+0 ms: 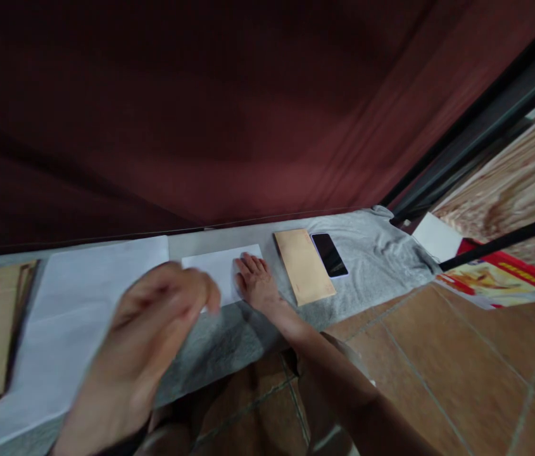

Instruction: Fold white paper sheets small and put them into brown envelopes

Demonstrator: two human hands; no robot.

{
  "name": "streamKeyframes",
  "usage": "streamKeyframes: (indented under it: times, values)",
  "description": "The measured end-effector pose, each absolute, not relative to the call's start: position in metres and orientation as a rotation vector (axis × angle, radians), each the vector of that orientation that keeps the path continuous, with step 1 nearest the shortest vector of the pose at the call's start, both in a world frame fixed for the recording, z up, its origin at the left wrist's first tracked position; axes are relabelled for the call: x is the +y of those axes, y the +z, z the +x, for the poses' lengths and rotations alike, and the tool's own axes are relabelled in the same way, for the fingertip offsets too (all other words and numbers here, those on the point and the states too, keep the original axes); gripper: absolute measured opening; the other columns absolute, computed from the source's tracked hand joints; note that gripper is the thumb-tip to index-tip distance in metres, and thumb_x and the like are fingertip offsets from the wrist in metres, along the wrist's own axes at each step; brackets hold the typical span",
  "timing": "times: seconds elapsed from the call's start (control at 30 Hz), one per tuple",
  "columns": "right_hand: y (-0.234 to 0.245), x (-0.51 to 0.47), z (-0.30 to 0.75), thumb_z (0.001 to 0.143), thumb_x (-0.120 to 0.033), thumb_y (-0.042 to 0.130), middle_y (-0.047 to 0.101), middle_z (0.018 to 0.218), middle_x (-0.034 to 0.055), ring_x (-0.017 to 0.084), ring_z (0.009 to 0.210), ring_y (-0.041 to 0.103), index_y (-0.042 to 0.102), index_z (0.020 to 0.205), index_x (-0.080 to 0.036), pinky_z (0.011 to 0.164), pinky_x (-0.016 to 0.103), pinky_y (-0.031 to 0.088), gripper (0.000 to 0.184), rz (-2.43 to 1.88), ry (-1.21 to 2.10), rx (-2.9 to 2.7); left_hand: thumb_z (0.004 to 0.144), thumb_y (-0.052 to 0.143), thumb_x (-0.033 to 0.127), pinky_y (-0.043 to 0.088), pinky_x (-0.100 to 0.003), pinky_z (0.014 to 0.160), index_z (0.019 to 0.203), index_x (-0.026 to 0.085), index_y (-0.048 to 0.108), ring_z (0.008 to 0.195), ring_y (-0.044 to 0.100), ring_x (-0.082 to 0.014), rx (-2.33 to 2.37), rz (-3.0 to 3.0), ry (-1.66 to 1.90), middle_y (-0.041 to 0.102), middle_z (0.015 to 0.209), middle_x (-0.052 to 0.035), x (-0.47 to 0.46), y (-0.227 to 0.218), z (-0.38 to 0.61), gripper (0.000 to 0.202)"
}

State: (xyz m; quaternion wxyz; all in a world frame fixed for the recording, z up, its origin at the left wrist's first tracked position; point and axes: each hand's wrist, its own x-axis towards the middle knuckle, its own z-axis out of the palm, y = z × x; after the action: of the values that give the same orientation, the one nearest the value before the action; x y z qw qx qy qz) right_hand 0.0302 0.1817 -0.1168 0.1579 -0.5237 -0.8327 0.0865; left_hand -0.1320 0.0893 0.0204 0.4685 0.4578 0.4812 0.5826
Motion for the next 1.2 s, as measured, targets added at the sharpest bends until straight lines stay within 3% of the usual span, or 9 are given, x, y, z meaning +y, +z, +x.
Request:
streamKeyframes:
  times: [0.07, 0.1, 0.2, 0.33, 0.5, 0.7, 0.97, 1.2]
  values:
    - [-0.112, 0.185, 0.027, 0.105, -0.030, 0.040, 0.047, 0.157, 0.0112, 0.025, 0.143, 0.043, 0.050, 0.149, -0.016, 0.120, 0.042, 0.033, 0.047, -1.486, 0.297, -2.348, 0.091, 0.062, 0.042, 0.054, -0.044, 0.097, 0.095, 0.020, 0.068, 0.099, 0.067, -0.0224, 1.329, 1.295, 1.363, 0.071, 0.100, -0.0060, 0.117, -0.010, -0.127, 0.023]
    - [-0.110, 0.186, 0.024, 0.105, -0.029, 0.039, 0.047, 0.157, 0.0116, 0.025, 0.144, 0.043, 0.049, 0.149, -0.014, 0.121, 0.041, 0.032, 0.048, -1.474, 0.317, -2.336, 0.091, 0.059, 0.041, 0.051, -0.046, 0.104, 0.096, 0.020, 0.069, 0.106, 0.066, -0.0242, 1.432, 1.414, 1.319, 0.072, 0.106, -0.0076, 0.132, -0.030, -0.124, 0.024]
    - [-0.111, 0.188, 0.016, 0.104, -0.028, 0.040, 0.042, 0.160, 0.0112, 0.023, 0.147, 0.038, 0.044, 0.153, -0.011, 0.124, 0.039, 0.028, 0.051, -1.404, 0.350, -2.373, 0.095, 0.044, 0.037, 0.032, -0.052, 0.121, 0.123, 0.017, 0.065, 0.141, 0.047, -0.0285, 1.735, 1.735, 1.157, 0.058, 0.144, -0.0151, 0.163, -0.089, -0.113, 0.041]
    - [-0.119, 0.186, 0.009, 0.103, -0.022, 0.042, 0.035, 0.163, 0.0118, 0.023, 0.152, 0.031, 0.037, 0.156, -0.010, 0.126, 0.041, 0.021, 0.055, -1.406, 0.293, -2.468, 0.099, 0.031, 0.036, 0.024, -0.056, 0.124, 0.144, 0.007, 0.050, 0.152, 0.030, -0.0321, 1.975, 1.960, 0.866, 0.043, 0.158, -0.0216, 0.168, -0.130, -0.103, 0.058]
    - [-0.129, 0.187, 0.012, 0.105, -0.028, 0.041, 0.034, 0.164, 0.0119, 0.025, 0.152, 0.030, 0.040, 0.156, -0.014, 0.125, 0.045, 0.023, 0.053, -1.487, 0.191, -2.420, 0.101, 0.028, 0.044, 0.021, -0.054, 0.125, 0.151, 0.006, 0.043, 0.154, 0.027, -0.0310, 2.100, 2.089, 0.686, 0.041, 0.159, -0.0205, 0.158, -0.134, -0.108, 0.065]
    - [-0.136, 0.192, 0.032, 0.107, -0.036, 0.038, 0.040, 0.159, 0.0172, 0.028, 0.148, 0.038, 0.040, 0.154, -0.009, 0.122, 0.047, 0.028, 0.055, -1.605, 0.088, -2.256, 0.099, 0.031, 0.044, 0.019, -0.052, 0.125, 0.152, -0.005, 0.035, 0.154, 0.026, -0.0341, 2.272, 2.020, 0.631, 0.033, 0.161, -0.0268, 0.152, -0.137, -0.128, 0.072]
    - [-0.136, 0.188, 0.056, 0.106, -0.029, 0.038, 0.044, 0.156, 0.0233, 0.030, 0.144, 0.043, 0.042, 0.151, -0.001, 0.117, 0.047, 0.035, 0.053, -1.702, 0.019, -2.145, 0.100, 0.029, 0.043, 0.024, -0.056, 0.123, 0.151, -0.008, 0.035, 0.152, 0.029, -0.0375, 2.363, 1.991, 0.704, 0.033, 0.159, -0.0312, 0.143, -0.137, -0.133, 0.072]
    - [-0.109, 0.188, 0.050, 0.101, -0.025, 0.044, 0.065, 0.126, 0.0236, 0.032, 0.112, 0.063, 0.051, 0.144, -0.003, 0.098, 0.043, 0.049, 0.049, -1.833, 0.134, -2.130, 0.100, 0.029, 0.042, 0.023, -0.056, 0.123, 0.152, -0.007, 0.035, 0.153, 0.027, -0.0365, 2.363, 1.988, 0.735, 0.033, 0.160, -0.0301, 0.142, -0.137, -0.132, 0.071]
